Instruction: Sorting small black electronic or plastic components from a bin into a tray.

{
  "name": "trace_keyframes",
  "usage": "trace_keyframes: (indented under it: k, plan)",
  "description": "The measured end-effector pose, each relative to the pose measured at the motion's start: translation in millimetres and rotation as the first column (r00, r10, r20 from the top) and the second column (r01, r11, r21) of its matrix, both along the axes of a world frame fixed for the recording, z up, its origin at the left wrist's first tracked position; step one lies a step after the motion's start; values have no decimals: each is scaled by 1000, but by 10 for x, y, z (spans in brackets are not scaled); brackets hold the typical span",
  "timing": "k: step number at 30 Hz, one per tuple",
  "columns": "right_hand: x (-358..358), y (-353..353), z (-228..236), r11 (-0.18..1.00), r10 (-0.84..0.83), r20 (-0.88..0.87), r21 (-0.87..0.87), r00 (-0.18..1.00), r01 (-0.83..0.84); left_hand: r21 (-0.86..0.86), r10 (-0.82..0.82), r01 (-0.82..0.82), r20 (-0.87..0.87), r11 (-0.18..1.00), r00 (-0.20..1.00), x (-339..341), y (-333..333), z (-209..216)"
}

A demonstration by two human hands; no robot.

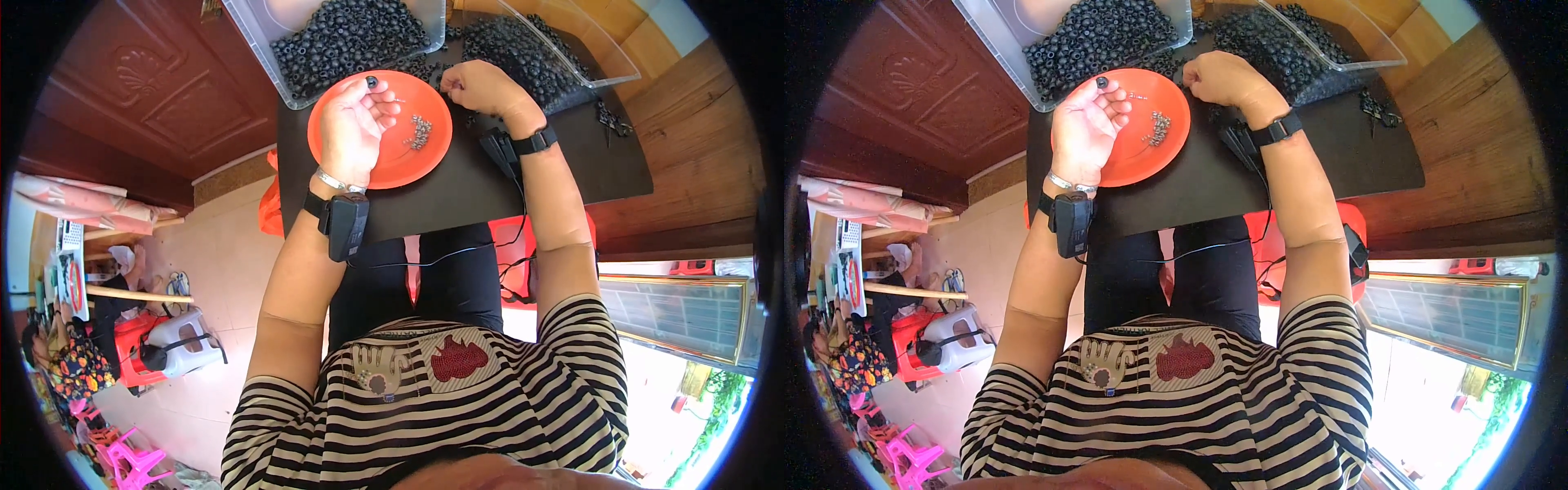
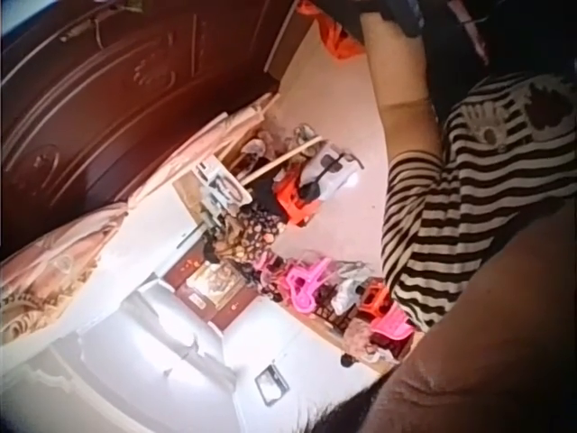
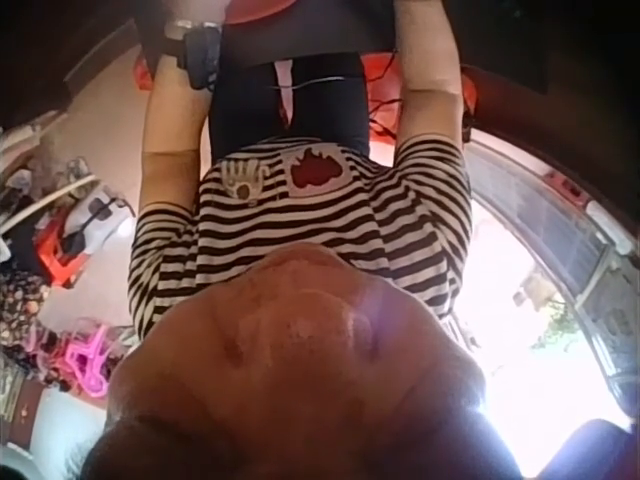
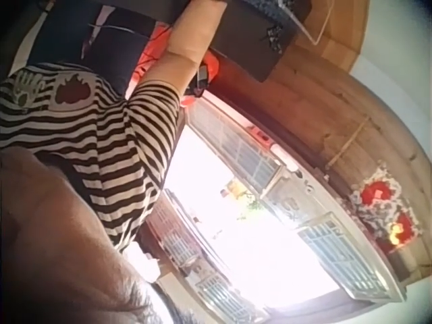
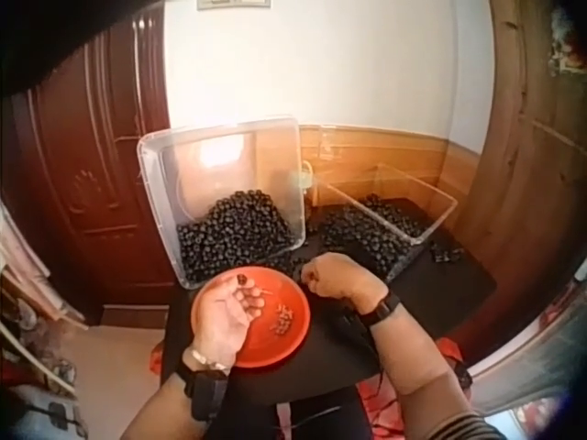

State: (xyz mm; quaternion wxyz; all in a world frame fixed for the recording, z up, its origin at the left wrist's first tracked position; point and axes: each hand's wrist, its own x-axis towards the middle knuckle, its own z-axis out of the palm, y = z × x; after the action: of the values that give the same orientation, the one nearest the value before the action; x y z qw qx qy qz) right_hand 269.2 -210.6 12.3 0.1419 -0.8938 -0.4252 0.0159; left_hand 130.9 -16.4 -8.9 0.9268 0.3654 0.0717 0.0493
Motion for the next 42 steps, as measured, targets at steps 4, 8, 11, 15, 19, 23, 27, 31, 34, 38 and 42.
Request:
trace_keyframes:
  k: [4,8,11,15,19,23,27,31,34,38,42]
  plan:
    - [83,11,-83,999,-24,65,22,998,22,10,-11,11,7,1000,1000,4,-16,-4]
    - [124,12,-59,925,51,-51,379,997,-27,28,-53,53,14,998,998,5,-26,-27]
    - [-45,55,113,824,172,-466,552,868,132,38,-84,83,15,996,996,-18,-82,-3]
    - [-218,122,218,722,336,-492,682,803,115,61,-115,115,9,992,993,-22,-142,9]
    - [-270,167,227,719,409,-529,689,744,95,58,-120,120,-2,991,993,-24,-137,-1]
    - [-291,159,242,709,454,-532,701,715,72,60,-115,115,-6,992,993,-35,-146,15]
    - [-290,167,231,693,489,-537,718,687,68,80,-135,134,4,988,991,-30,-129,-6]
    - [-289,199,204,671,512,-527,739,678,67,80,-151,149,18,986,988,-47,-127,1]
    - [-324,222,202,666,496,-516,742,698,76,92,-154,152,18,984,988,-44,-138,10]
    - [-399,287,167,606,449,-419,792,789,75,90,-128,127,0,988,992,-46,-181,31]
    - [-469,328,138,596,493,-394,803,776,29,64,-133,133,-7,989,991,-46,-186,24]
